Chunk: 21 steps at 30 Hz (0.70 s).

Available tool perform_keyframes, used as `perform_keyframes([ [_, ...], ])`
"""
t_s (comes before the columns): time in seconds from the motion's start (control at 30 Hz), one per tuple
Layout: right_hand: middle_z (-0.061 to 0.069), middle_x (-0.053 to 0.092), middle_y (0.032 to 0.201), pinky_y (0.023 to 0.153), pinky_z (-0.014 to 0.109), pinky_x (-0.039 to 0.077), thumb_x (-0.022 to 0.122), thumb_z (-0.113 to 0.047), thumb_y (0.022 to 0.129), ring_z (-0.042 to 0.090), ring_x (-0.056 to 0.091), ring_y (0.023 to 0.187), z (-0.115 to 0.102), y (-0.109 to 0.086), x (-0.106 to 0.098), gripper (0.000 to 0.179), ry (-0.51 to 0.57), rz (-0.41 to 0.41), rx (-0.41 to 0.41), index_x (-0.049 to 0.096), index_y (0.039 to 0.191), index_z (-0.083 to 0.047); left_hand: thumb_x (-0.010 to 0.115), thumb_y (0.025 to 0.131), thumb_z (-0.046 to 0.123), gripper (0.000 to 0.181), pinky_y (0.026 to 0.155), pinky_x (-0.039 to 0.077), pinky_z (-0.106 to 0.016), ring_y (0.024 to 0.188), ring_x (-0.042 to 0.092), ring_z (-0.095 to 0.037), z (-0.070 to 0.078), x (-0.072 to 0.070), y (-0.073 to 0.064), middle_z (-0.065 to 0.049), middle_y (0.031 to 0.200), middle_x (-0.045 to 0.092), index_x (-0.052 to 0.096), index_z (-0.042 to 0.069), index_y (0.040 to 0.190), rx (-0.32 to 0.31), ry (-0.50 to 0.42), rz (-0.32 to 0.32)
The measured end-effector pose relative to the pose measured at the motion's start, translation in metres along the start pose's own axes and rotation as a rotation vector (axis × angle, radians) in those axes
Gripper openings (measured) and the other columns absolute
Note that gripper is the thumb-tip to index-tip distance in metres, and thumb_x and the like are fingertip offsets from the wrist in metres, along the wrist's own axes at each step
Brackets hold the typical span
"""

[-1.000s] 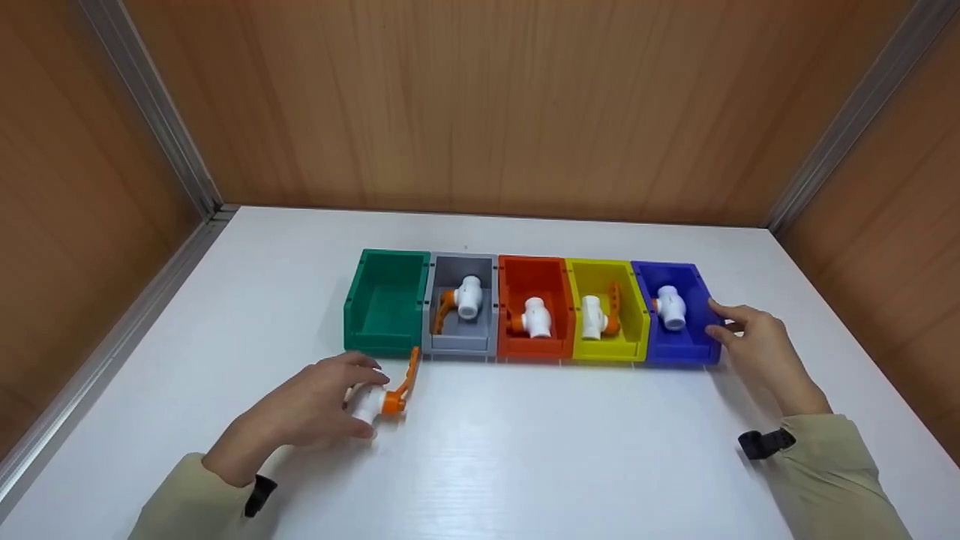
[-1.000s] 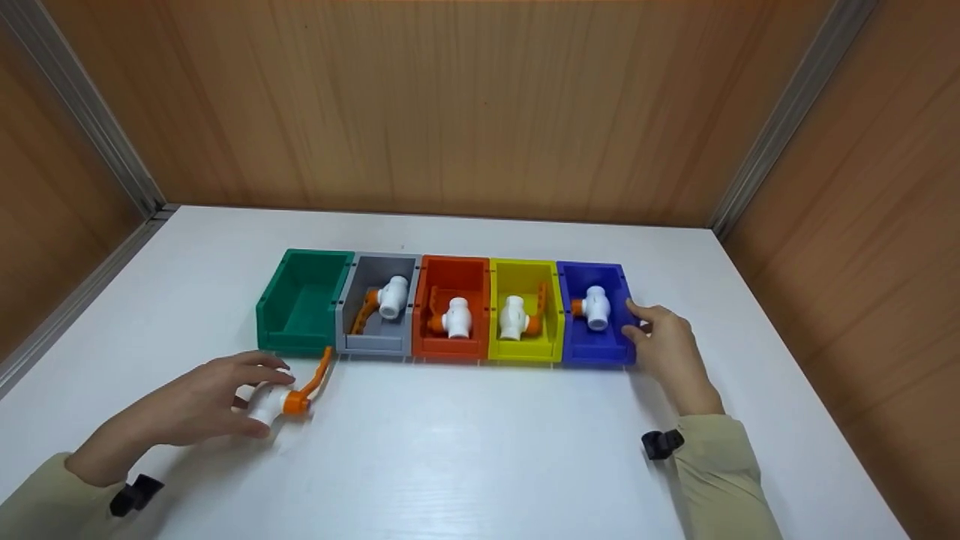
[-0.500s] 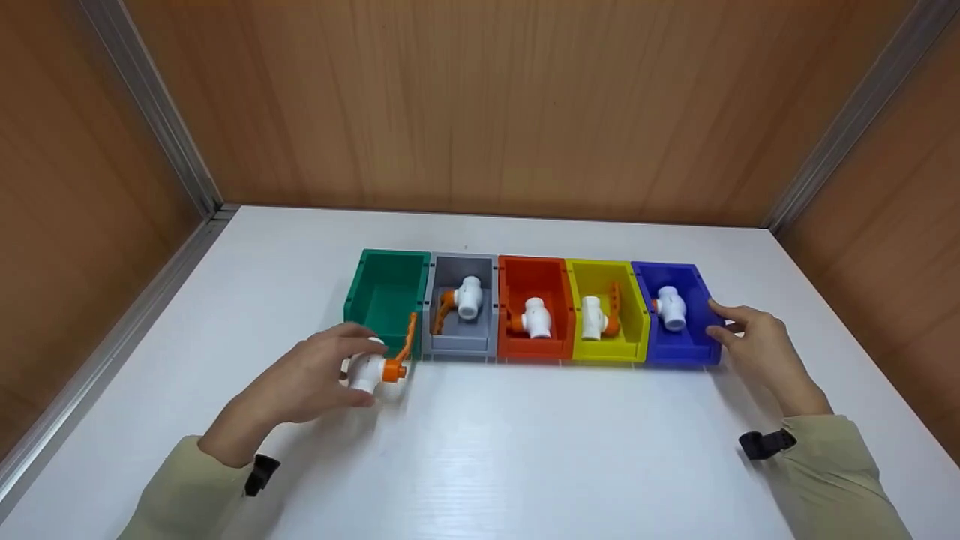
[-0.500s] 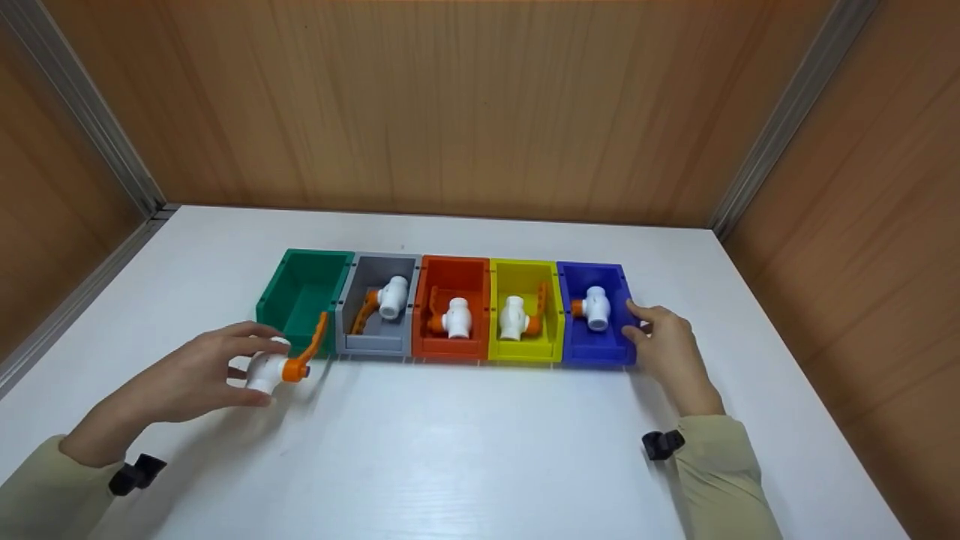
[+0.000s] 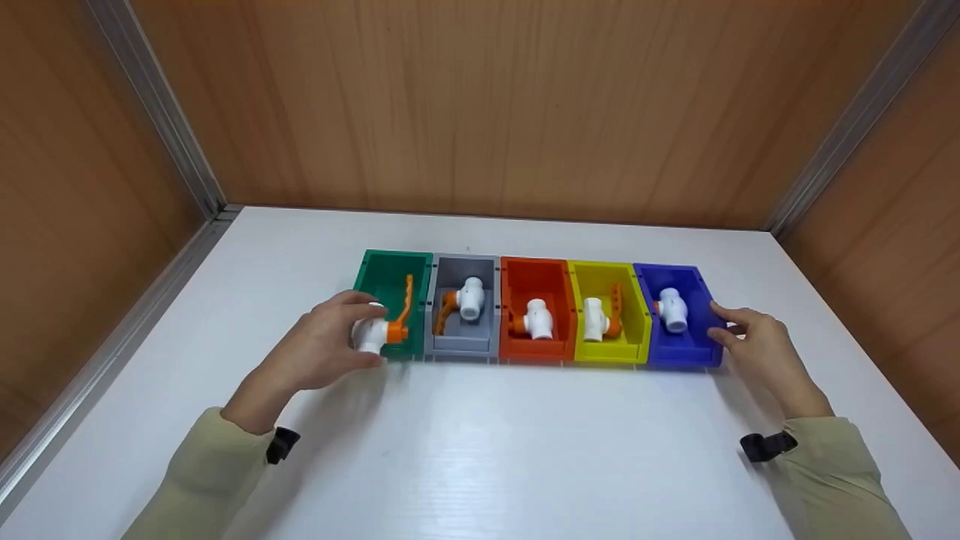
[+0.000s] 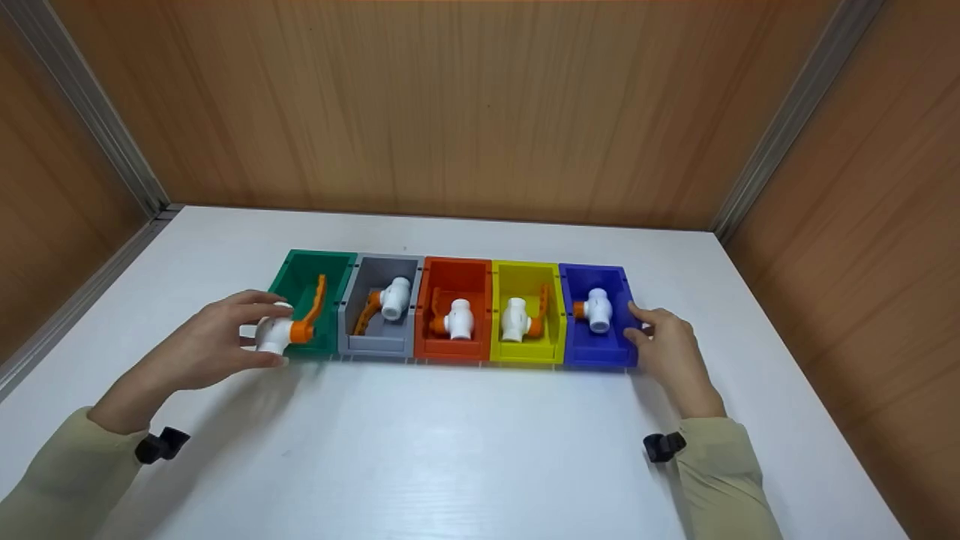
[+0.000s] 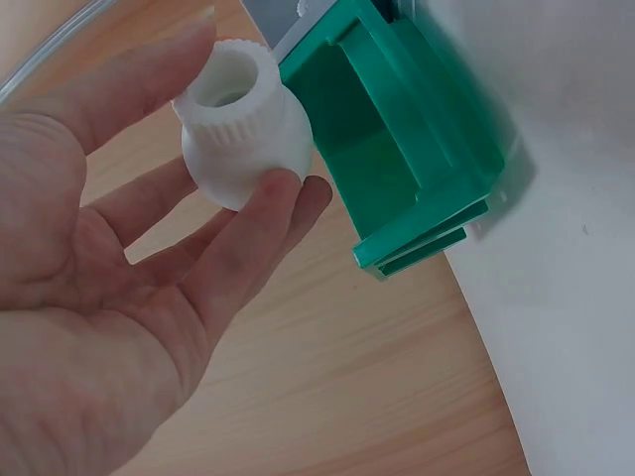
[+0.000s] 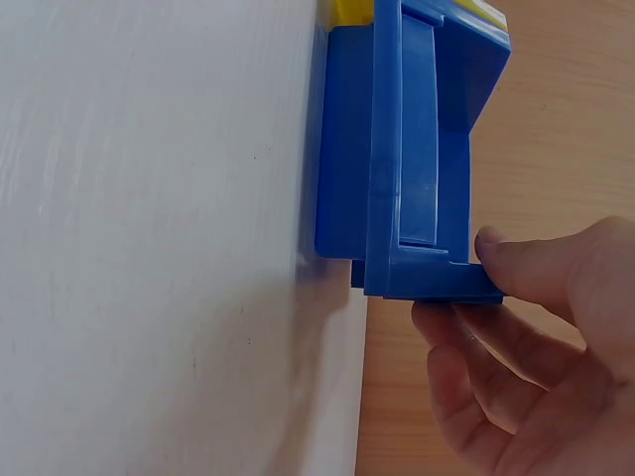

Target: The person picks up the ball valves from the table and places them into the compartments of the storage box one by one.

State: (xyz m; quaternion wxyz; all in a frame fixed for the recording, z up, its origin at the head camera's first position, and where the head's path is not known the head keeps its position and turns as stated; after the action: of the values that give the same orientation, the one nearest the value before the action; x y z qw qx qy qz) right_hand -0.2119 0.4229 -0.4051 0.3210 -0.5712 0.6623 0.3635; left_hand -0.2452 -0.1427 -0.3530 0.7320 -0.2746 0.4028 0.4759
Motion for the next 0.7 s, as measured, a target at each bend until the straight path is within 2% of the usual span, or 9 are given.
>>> perform_keyframes([
  [0.2,0.028,0.053,0.138,0.080,0.043,0.049,0.065,-0.013,0.098,0.044,0.058,0.110,0.000,0.000,0.000,0.050,-0.002,0.015,-0.008,0.050,0.144,-0.004,0.083,0.082,0.017,0.063,0.106,0.040,-0.054,0.136,0.039,-0.037,-0.005,0.002,0.017,-0.015,0.148,0.043,0.058,0.007,0.139,-0.058,-0.053,0.014],
  [0.37,0.028,0.054,0.136,0.074,0.031,0.048,0.066,-0.013,0.097,0.044,0.059,0.111,0.000,-0.001,-0.001,0.049,-0.001,0.022,-0.017,0.051,0.143,-0.004,0.082,0.084,0.017,0.063,0.109,0.036,-0.055,0.138,0.036,-0.038,-0.006,0.004,0.029,-0.016,0.150,0.040,0.057,0.008,0.141,-0.101,-0.072,0.017],
  [0.43,0.028,0.053,0.137,0.074,0.029,0.048,0.066,-0.012,0.097,0.044,0.058,0.111,0.000,-0.001,-0.001,0.049,0.000,0.016,-0.009,0.050,0.143,-0.004,0.081,0.085,0.016,0.063,0.110,0.035,-0.055,0.139,0.034,-0.038,-0.006,0.004,0.034,-0.016,0.152,0.038,0.056,0.008,0.142,-0.122,-0.081,0.015],
  [0.7,0.029,0.050,0.140,0.084,0.048,0.049,0.063,-0.012,0.098,0.046,0.055,0.116,0.000,-0.001,0.000,0.050,0.006,0.002,0.006,0.048,0.146,-0.005,0.080,0.085,0.014,0.063,0.111,0.035,-0.053,0.139,0.035,-0.036,-0.004,0.004,0.051,-0.015,0.151,0.038,0.054,0.008,0.143,-0.169,-0.088,0.006],
])
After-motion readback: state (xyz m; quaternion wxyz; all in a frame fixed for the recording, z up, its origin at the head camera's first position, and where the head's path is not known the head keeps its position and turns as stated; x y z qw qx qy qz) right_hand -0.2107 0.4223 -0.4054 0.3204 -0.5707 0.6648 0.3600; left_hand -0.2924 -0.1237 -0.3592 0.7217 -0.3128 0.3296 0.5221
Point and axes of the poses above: each hand's wrist, its own y-axis towards the middle knuckle, its own x-axis out of the palm, z = x × y, the point moved 2 cm from there along y, towards the middle knuckle
